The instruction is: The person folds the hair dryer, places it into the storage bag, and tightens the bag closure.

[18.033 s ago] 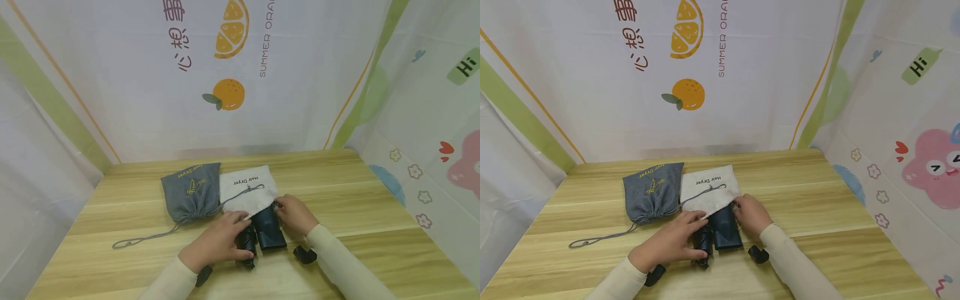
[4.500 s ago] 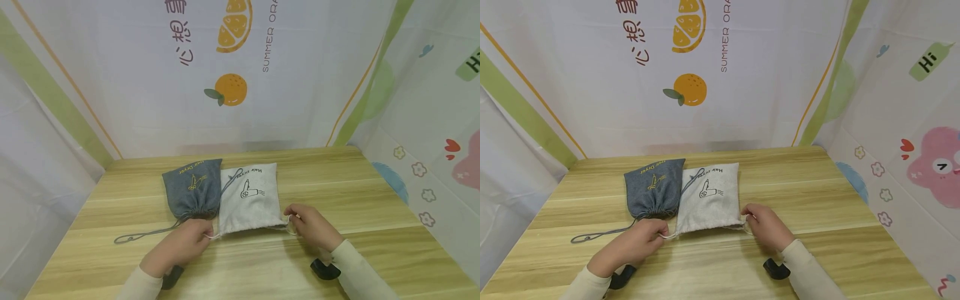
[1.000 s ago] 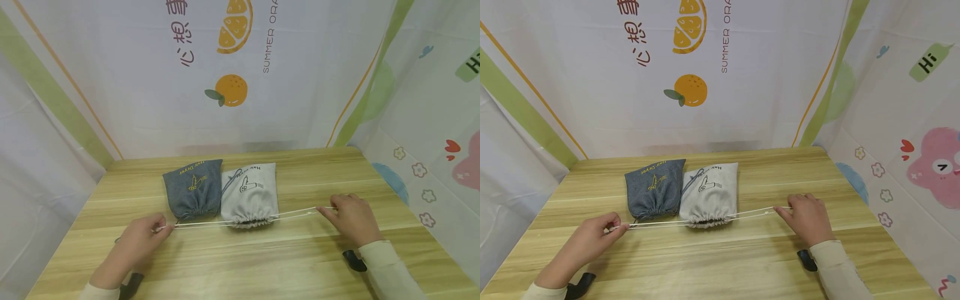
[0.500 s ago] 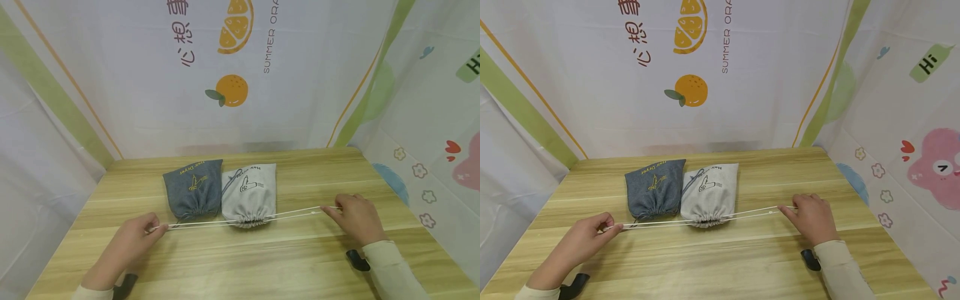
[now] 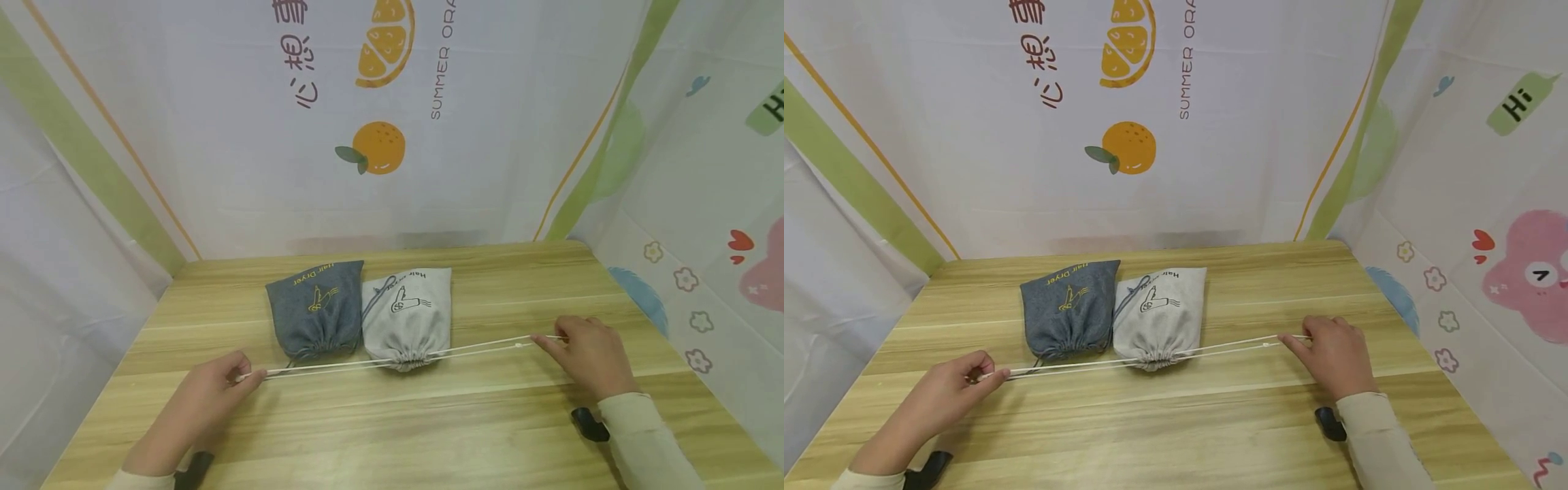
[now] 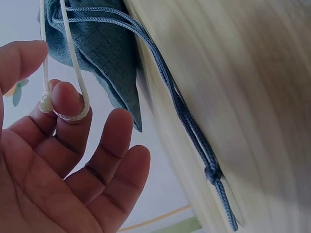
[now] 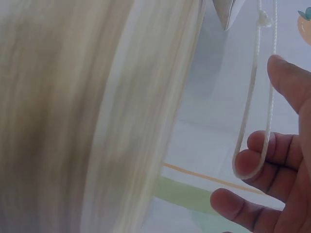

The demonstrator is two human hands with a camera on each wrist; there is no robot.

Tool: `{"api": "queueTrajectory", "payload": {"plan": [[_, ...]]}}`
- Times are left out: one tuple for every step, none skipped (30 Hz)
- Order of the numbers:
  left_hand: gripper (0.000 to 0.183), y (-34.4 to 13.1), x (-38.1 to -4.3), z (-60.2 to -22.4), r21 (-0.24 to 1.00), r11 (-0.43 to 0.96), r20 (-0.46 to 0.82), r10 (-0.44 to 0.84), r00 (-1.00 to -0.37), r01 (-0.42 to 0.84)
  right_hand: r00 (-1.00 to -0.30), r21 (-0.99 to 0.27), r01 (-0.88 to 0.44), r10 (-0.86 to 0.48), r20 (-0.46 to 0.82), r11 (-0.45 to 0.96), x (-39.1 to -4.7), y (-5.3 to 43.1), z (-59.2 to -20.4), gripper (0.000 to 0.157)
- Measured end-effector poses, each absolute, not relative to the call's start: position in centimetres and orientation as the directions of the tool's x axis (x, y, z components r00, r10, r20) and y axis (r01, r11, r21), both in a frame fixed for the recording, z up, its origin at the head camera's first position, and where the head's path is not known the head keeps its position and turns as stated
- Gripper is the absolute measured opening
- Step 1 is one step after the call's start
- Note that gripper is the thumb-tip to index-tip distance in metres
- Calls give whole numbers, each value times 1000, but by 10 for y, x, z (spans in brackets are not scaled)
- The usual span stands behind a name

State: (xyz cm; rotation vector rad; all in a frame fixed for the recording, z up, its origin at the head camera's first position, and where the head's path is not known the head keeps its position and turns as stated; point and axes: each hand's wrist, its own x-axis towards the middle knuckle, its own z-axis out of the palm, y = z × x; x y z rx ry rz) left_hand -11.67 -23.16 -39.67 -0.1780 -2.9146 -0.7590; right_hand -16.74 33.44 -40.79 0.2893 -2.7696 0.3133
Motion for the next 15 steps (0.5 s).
{"api": "queueTrajectory", "payload": {"plan": [[27, -232, -117, -397, 477, 868, 145, 80, -986, 141, -920, -175, -235, -161, 357, 956, -168, 335, -409, 44], [27, -233, -117, -397, 477, 867, 144, 79, -986, 140, -919, -171, -233, -159, 361, 957, -168, 336, -409, 44], [27, -234, -117, -398, 477, 868, 142, 79, -987, 138, -920, -172, -231, -158, 358, 958, -168, 337, -410, 44], [27, -235, -117, -398, 478, 868, 141, 78, -987, 137, -922, -174, -230, -157, 355, 958, -169, 338, -410, 44], [27, -235, -117, -399, 478, 868, 140, 75, -987, 133, -924, -177, -228, -155, 350, 958, -169, 338, -411, 44], [26, -236, -118, -399, 477, 869, 143, 74, -987, 134, -926, -179, -226, -154, 345, 957, -169, 338, -411, 44], [26, -237, -118, -400, 477, 869, 144, 72, -987, 133, -928, -182, -224, -153, 340, 957, -169, 339, -410, 44], [26, -237, -118, -400, 480, 867, 145, 70, -987, 132, -931, -185, -221, -151, 332, 958, -169, 339, -410, 44], [26, -238, -118, -400, 482, 866, 144, 69, -987, 131, -933, -187, -219, -149, 329, 958, -169, 339, -410, 44], [26, -238, -117, -400, 486, 864, 140, 70, -988, 131, -934, -190, -217, -148, 326, 957, -169, 338, -410, 44], [26, -238, -117, -400, 490, 862, 133, 73, -988, 130, -934, -192, -218, -148, 324, 957, -169, 338, -409, 45], [26, -238, -117, -400, 492, 861, 123, 79, -989, 129, -936, -198, -220, -150, 318, 955, -168, 337, -409, 45], [26, -238, -116, -400, 495, 859, 110, 85, -990, 128, -938, -201, -223, -154, 310, 954, -168, 336, -409, 46], [25, -237, -115, -400, 498, 858, 95, 91, -991, 126, -940, -205, -228, -161, 299, 952, -167, 335, -409, 46], [25, -237, -114, -400, 502, 856, 77, 96, -992, 122, -943, -214, -234, -168, 289, 948, -166, 333, -409, 46]]}}
